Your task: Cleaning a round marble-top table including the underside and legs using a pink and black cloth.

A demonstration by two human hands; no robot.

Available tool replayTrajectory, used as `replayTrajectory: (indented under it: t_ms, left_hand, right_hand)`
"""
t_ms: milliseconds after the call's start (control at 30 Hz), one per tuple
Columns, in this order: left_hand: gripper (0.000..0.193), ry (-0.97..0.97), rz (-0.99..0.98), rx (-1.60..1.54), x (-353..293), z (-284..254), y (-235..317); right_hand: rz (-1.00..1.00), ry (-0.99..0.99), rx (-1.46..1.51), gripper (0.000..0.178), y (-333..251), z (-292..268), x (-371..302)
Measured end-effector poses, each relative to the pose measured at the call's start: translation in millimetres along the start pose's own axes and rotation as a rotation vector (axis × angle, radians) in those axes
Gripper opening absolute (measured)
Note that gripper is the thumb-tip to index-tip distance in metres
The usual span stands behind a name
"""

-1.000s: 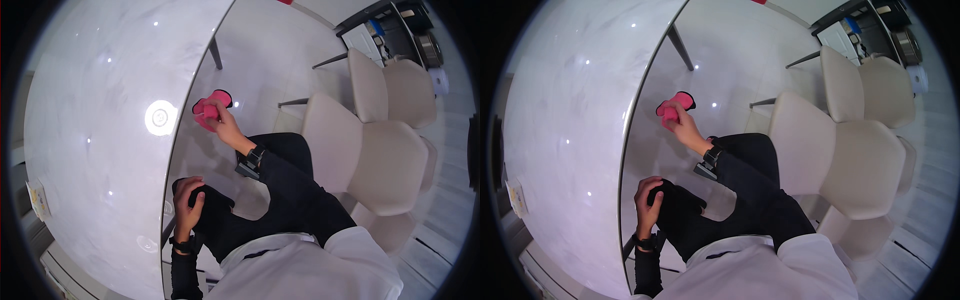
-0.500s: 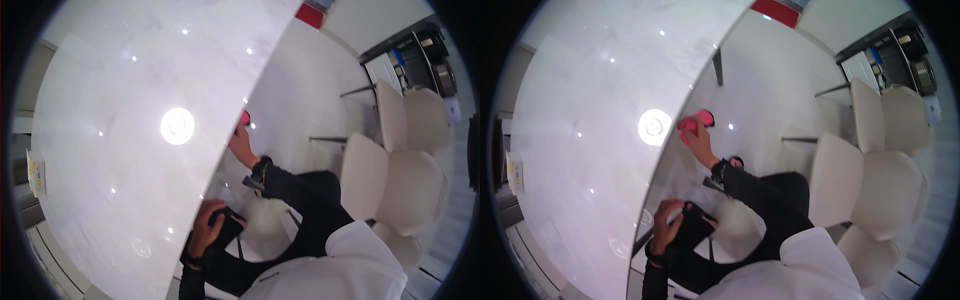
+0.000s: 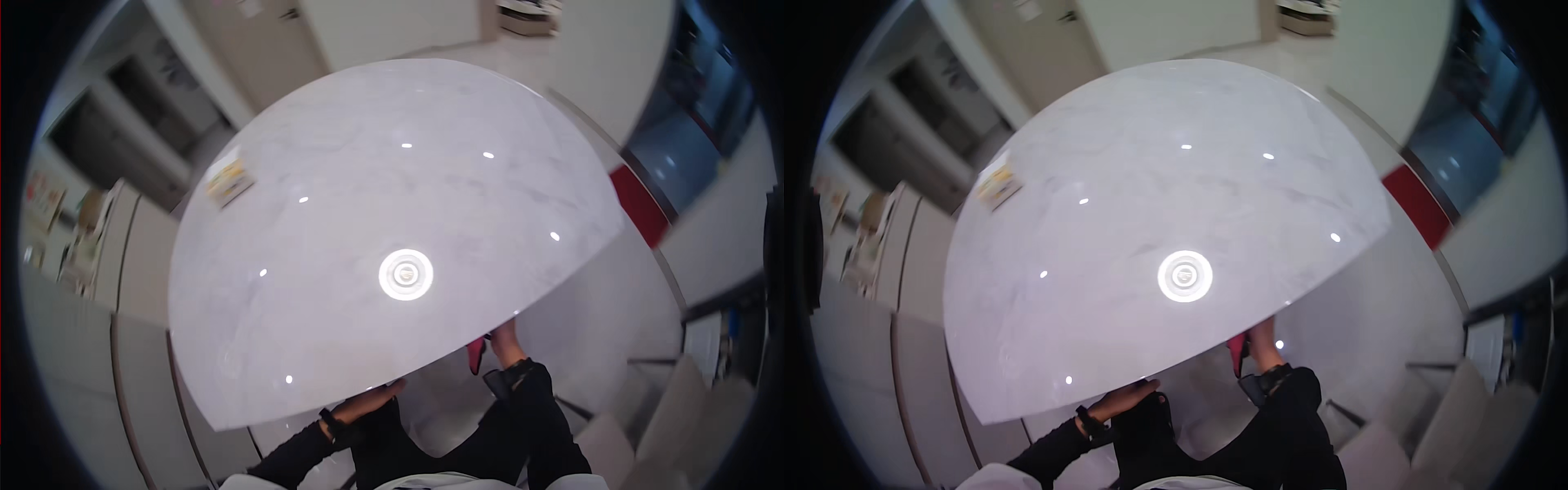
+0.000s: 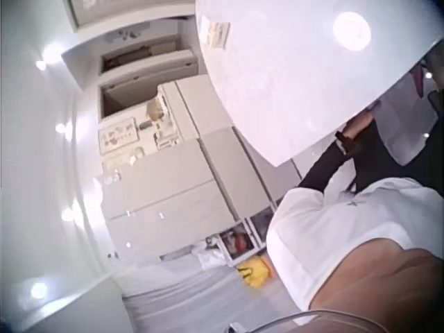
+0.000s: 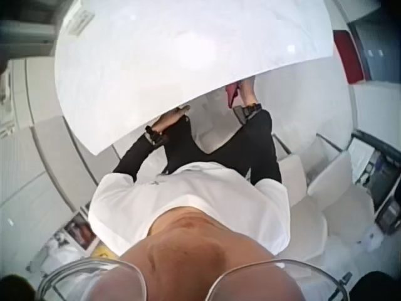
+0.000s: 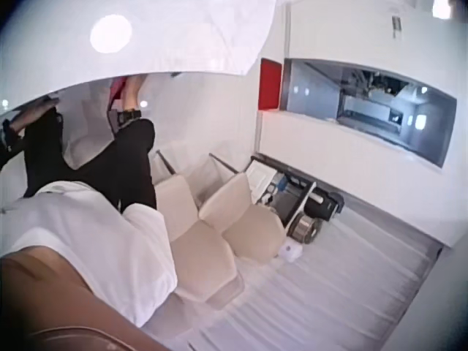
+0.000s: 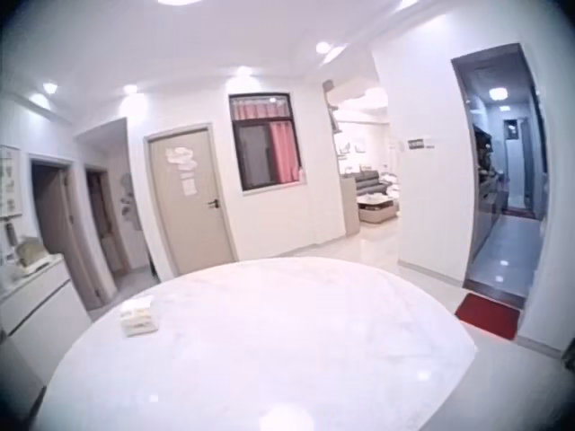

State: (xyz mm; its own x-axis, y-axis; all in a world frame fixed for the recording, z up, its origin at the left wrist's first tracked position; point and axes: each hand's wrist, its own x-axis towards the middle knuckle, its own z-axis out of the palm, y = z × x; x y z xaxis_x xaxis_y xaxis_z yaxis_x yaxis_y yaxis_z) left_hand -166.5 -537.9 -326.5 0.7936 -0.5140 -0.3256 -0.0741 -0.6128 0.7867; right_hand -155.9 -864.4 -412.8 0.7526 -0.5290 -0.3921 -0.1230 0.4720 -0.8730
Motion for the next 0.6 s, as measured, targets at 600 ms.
replayTrajectory:
  t_ms: [600]
  left_hand:
    - [0.040,0.501,0.272,0.018,15.7,53.7,-11.4]
  right_hand:
    - [0.083,-0.638,0.031,0.058,52.2,28.1,104.6]
